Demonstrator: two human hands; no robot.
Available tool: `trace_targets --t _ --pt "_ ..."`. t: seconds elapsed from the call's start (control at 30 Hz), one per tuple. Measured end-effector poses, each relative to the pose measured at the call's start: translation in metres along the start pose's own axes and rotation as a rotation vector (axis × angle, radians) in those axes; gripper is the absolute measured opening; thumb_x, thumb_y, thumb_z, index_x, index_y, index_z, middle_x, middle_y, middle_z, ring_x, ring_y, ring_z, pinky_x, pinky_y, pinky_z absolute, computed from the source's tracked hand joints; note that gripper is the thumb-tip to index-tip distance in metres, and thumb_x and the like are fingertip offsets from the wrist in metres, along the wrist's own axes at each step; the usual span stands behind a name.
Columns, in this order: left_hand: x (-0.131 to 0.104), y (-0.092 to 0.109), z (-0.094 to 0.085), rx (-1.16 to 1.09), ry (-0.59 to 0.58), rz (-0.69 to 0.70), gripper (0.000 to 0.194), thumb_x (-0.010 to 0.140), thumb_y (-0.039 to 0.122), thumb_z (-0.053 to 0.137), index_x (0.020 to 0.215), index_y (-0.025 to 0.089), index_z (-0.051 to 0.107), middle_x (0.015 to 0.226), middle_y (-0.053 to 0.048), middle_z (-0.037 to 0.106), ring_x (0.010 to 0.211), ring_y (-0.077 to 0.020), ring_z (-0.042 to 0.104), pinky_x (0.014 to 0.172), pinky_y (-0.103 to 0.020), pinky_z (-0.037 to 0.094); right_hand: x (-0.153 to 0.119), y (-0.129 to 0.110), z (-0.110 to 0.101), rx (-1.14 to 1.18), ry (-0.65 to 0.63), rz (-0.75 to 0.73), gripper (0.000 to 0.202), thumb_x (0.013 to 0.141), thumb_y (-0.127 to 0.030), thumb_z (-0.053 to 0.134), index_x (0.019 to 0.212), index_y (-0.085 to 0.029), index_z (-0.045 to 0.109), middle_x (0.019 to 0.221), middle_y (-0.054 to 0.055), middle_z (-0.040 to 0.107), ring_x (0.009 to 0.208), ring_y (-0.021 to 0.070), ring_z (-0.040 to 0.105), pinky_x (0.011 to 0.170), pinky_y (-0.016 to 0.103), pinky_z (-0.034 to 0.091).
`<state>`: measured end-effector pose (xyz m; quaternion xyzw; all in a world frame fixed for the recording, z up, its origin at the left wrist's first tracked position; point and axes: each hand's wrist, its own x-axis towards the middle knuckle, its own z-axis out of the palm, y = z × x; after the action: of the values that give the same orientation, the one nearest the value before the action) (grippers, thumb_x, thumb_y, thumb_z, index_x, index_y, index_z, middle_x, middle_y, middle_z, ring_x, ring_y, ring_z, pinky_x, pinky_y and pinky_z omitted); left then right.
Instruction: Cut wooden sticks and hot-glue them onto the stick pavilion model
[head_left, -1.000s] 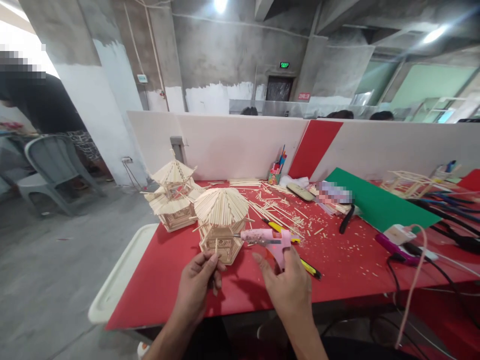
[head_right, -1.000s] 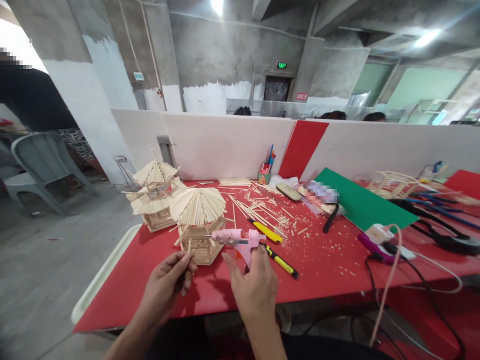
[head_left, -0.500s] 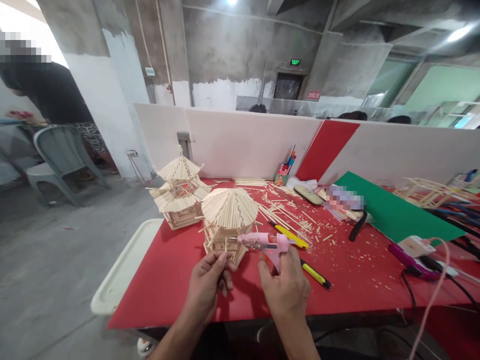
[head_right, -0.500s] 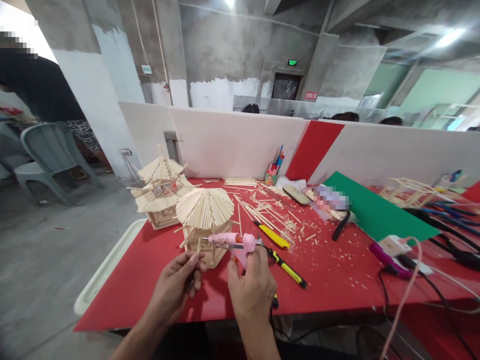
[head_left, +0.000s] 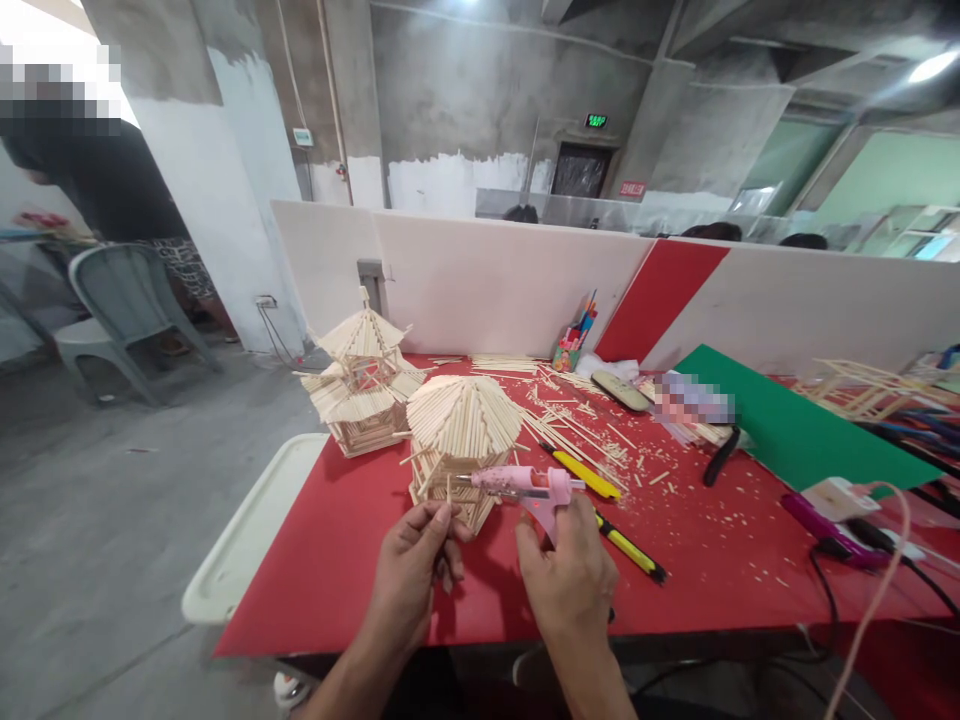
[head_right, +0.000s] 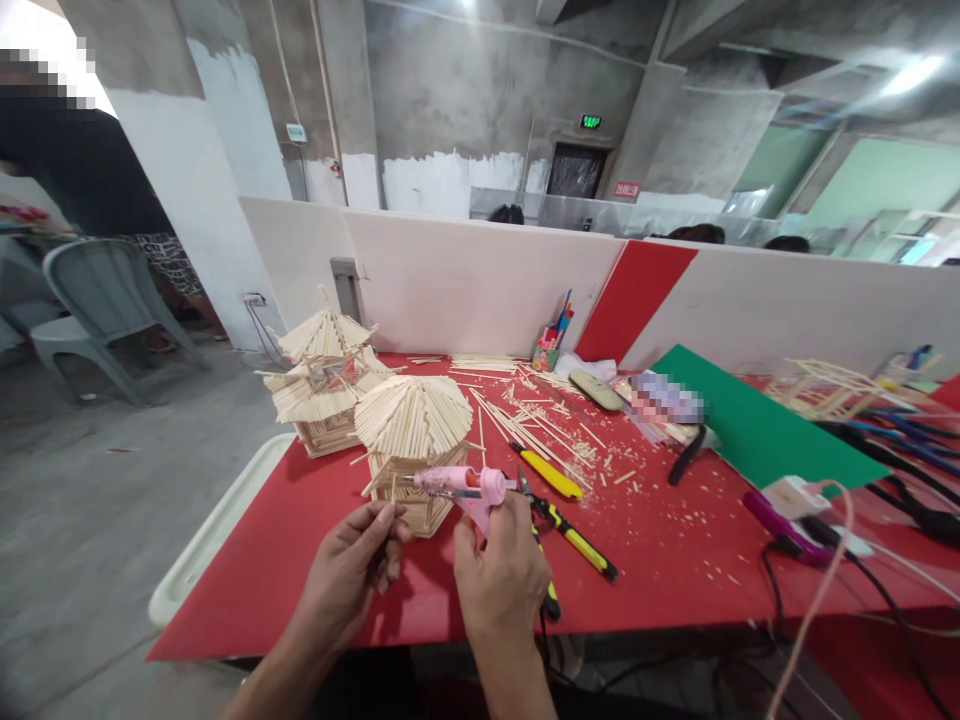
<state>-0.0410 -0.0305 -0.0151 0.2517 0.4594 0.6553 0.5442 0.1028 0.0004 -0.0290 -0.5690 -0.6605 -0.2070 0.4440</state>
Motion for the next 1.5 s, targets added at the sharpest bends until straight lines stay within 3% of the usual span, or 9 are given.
trace_targets --t 0.63,1.5 --pt "0.005 -0.001 0.010 0.002 0.007 0.014 0.034 0.061 0.043 0.076 0.066 0.013 0.059 0.059 0.000 0.066 0.032 -0.0036 0.047 0.028 -0.013 0.034 0.001 0.001 -0.001 -0.045 0.014 -0.019 0.023 0.086 -0.030 0.041 0.096 -0.015 0.055 0.088 0.009 0.063 0.069 0.0189 0.061 0.052 0.025 0.043" --pt "0.009 -0.008 0.002 0.045 -0.003 0.065 0.028 0.064 0.038 0.075 0.067 0.014 0.061 0.058 0.000 0.067 0.033 -0.0047 0.048 0.030 -0.014 0.035 0.005 -0.003 -0.002 -0.002 0.004 0.023 0.028 0.087 -0.030 0.039 0.104 -0.015 0.055 0.092 0.010 0.063 0.073 0.0194 0.060 0.054 0.026 0.044"
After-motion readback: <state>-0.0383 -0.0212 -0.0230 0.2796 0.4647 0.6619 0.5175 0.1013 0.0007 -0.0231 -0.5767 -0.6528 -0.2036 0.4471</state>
